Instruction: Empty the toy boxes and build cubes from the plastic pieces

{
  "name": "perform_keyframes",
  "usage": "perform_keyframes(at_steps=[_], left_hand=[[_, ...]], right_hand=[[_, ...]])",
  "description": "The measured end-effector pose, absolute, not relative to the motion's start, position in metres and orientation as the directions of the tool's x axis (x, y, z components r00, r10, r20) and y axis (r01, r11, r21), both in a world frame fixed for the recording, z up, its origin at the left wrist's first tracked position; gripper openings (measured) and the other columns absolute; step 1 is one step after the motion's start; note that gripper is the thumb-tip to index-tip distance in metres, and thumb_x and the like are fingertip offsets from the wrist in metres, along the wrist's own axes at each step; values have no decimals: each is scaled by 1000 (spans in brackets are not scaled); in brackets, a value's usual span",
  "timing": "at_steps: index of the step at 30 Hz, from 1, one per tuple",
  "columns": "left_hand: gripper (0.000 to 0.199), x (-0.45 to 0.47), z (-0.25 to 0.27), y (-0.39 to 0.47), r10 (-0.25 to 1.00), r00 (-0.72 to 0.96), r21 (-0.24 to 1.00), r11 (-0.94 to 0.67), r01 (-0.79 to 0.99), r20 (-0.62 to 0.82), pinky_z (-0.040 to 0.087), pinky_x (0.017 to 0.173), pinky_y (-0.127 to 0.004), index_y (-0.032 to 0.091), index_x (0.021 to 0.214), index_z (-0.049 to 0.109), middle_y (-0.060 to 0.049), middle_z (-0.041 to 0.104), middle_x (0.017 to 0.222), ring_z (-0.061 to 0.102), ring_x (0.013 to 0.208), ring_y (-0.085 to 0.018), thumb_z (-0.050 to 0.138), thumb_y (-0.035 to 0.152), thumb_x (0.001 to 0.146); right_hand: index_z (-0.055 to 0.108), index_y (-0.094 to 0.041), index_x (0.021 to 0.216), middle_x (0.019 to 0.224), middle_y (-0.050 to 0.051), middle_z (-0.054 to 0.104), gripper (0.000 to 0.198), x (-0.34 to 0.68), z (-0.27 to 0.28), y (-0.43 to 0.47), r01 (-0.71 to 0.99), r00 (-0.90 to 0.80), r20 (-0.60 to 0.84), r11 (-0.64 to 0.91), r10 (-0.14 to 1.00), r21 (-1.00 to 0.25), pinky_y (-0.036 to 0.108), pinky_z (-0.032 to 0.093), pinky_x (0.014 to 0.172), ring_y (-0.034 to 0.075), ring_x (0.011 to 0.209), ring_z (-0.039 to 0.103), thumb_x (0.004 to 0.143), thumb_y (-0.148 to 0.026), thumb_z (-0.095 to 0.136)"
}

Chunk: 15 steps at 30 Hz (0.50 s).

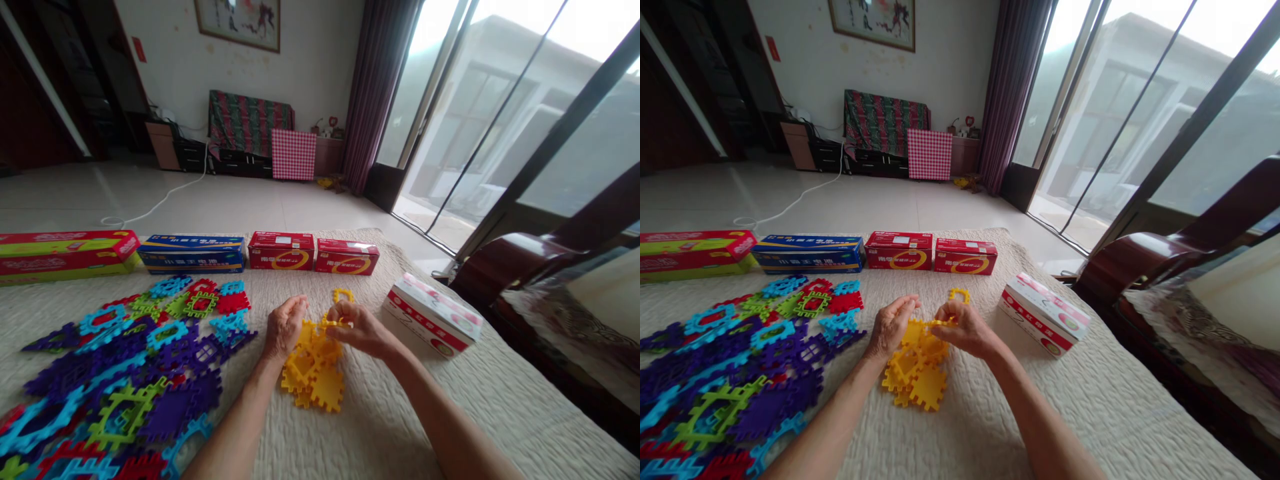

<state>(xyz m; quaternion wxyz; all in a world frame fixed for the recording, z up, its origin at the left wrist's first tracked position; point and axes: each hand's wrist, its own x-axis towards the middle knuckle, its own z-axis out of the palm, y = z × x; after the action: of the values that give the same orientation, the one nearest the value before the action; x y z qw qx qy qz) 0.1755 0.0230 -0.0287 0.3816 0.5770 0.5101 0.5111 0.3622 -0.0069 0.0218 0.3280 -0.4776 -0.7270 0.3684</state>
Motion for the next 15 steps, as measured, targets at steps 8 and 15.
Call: perform_keyframes(at_steps=[8, 15], left_hand=[[43, 176, -29, 23, 984, -33, 965, -166, 201, 176, 50, 86, -32, 14, 102, 70, -11, 74, 97, 68, 95, -24, 49, 46, 83], [42, 176, -31, 24, 984, -17, 958, -172, 229, 180, 49, 88, -34, 15, 101, 70, -10, 74, 97, 68, 96, -24, 49, 47, 84]], right_hand=[[59, -19, 79, 63, -5, 50, 3, 372, 17, 1, 576, -252, 185, 301, 950, -760, 21, 35, 53, 8, 57, 43, 77, -19, 57], [66, -20, 92, 84, 1, 68, 19, 394, 24, 3, 755, -250, 82, 247, 965, -607, 24, 48, 65, 12, 73, 61, 74, -16, 59]])
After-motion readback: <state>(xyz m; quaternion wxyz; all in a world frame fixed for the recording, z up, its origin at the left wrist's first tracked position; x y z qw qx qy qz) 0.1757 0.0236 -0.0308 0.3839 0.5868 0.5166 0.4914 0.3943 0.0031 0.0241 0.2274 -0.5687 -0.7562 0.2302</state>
